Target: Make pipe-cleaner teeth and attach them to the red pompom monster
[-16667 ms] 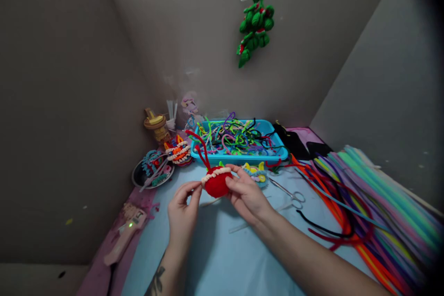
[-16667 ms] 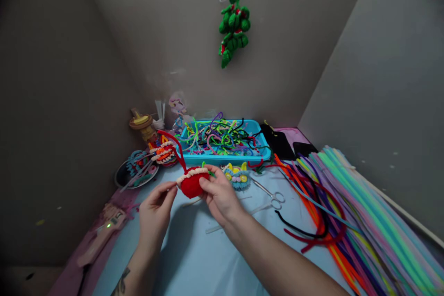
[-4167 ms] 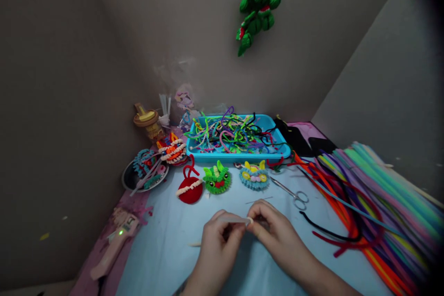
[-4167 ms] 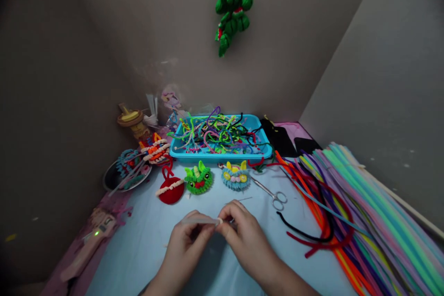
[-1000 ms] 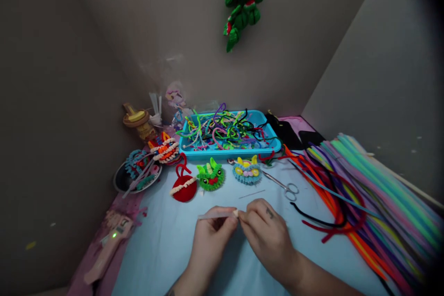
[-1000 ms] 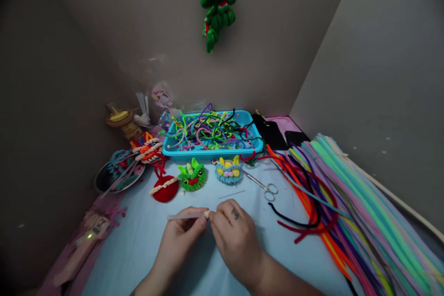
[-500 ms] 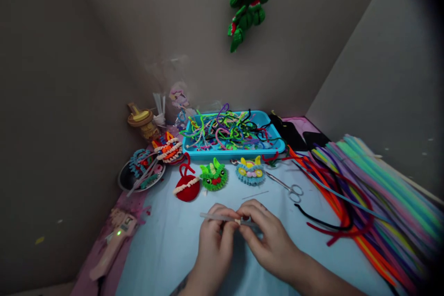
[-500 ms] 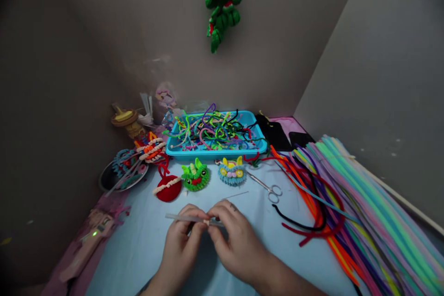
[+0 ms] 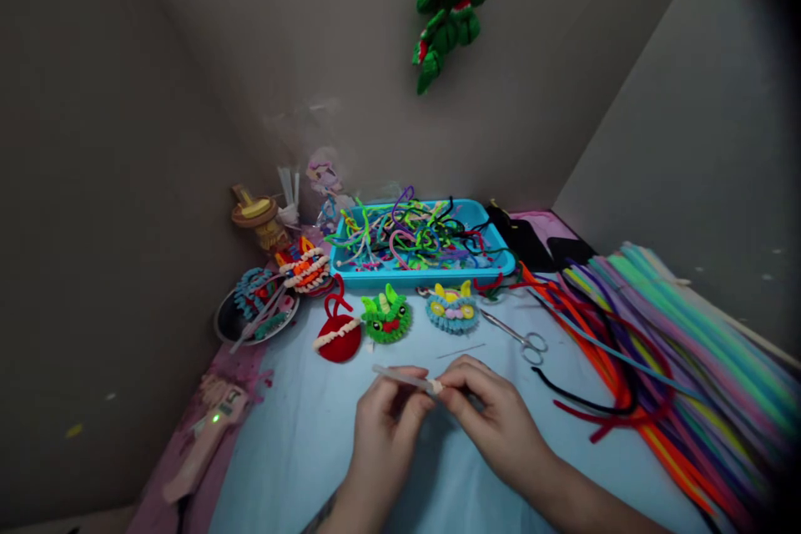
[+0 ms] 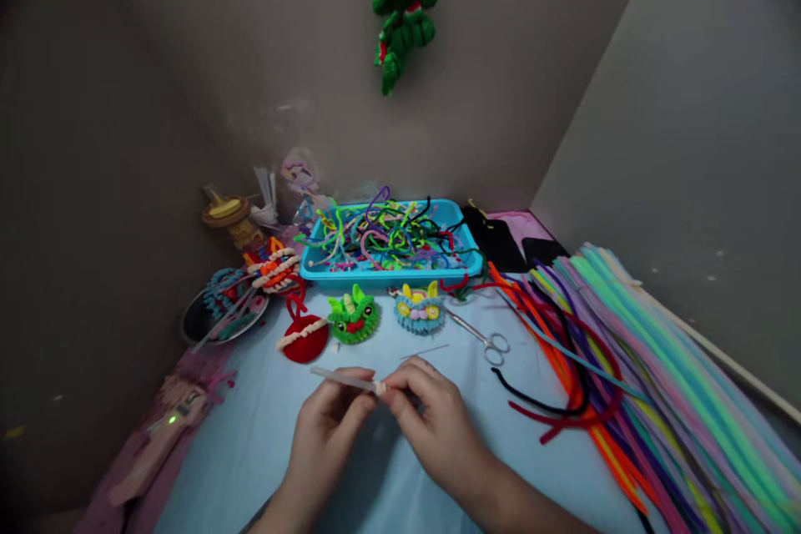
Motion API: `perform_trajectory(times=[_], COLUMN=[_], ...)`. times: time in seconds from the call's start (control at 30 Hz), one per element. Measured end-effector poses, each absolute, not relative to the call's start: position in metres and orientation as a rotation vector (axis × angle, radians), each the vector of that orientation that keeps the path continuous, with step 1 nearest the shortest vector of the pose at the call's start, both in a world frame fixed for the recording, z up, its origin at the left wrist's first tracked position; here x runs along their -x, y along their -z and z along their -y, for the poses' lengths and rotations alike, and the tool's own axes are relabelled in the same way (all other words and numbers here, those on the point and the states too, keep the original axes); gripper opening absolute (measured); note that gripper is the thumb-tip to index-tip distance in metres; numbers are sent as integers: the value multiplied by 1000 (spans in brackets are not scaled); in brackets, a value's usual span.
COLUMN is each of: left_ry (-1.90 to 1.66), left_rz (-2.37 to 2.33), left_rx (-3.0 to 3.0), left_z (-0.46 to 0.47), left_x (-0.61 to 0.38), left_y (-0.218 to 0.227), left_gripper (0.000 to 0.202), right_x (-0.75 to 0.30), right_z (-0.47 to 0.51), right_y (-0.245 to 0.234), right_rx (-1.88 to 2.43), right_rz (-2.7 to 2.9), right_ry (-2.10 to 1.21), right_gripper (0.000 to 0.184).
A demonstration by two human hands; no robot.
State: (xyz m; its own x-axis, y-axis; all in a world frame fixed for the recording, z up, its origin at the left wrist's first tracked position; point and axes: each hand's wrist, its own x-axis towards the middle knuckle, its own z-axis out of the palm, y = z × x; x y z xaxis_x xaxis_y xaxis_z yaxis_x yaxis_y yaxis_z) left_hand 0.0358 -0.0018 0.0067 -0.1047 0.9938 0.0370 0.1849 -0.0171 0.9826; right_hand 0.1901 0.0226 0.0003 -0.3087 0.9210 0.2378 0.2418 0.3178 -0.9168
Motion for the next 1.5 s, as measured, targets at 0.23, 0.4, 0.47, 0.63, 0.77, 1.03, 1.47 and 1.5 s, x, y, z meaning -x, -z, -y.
perform_trajectory(times=[0.23, 0.4, 0.47, 0.63, 0.77, 1.03, 1.47, 1.5], left_ry=[-1170, -1147, -1138, -1118, -1112, -1159, -1172, -1187], left_rz=[-1481, -1466, -1431, -1296, -1277, -1297, -1315, -1313], left_rx=[-1388, -1265, -1201, -1024, -916, -837, -824, -856], left_z=[2, 1, -1, -5, -5, -2, -1, -1], left_x=[-36, -37, -38, -41, -42, -45, -47, -47], left_y=[-15, -11, -12, -12, -7, 3, 1, 0], left_gripper=[10, 12, 12, 16, 19, 22, 27, 25], right_x=[-189, -187, -187, -188, -189, -188, -186, -187], right_z=[-25, -25, -25, -24, -23, -21, -20, -21], right_y=[2, 6, 9, 16, 16, 11, 4, 4], right_rx=[1086, 1100, 1083, 1027, 1004, 989, 955, 956], right_rz=[1705, 1703, 1726, 1842, 1894, 1933, 2001, 2013], right_ry=[-981, -911, -844, -583, -447, -350, -176, -217], right_gripper=[17, 16, 14, 11, 15, 16, 17, 15])
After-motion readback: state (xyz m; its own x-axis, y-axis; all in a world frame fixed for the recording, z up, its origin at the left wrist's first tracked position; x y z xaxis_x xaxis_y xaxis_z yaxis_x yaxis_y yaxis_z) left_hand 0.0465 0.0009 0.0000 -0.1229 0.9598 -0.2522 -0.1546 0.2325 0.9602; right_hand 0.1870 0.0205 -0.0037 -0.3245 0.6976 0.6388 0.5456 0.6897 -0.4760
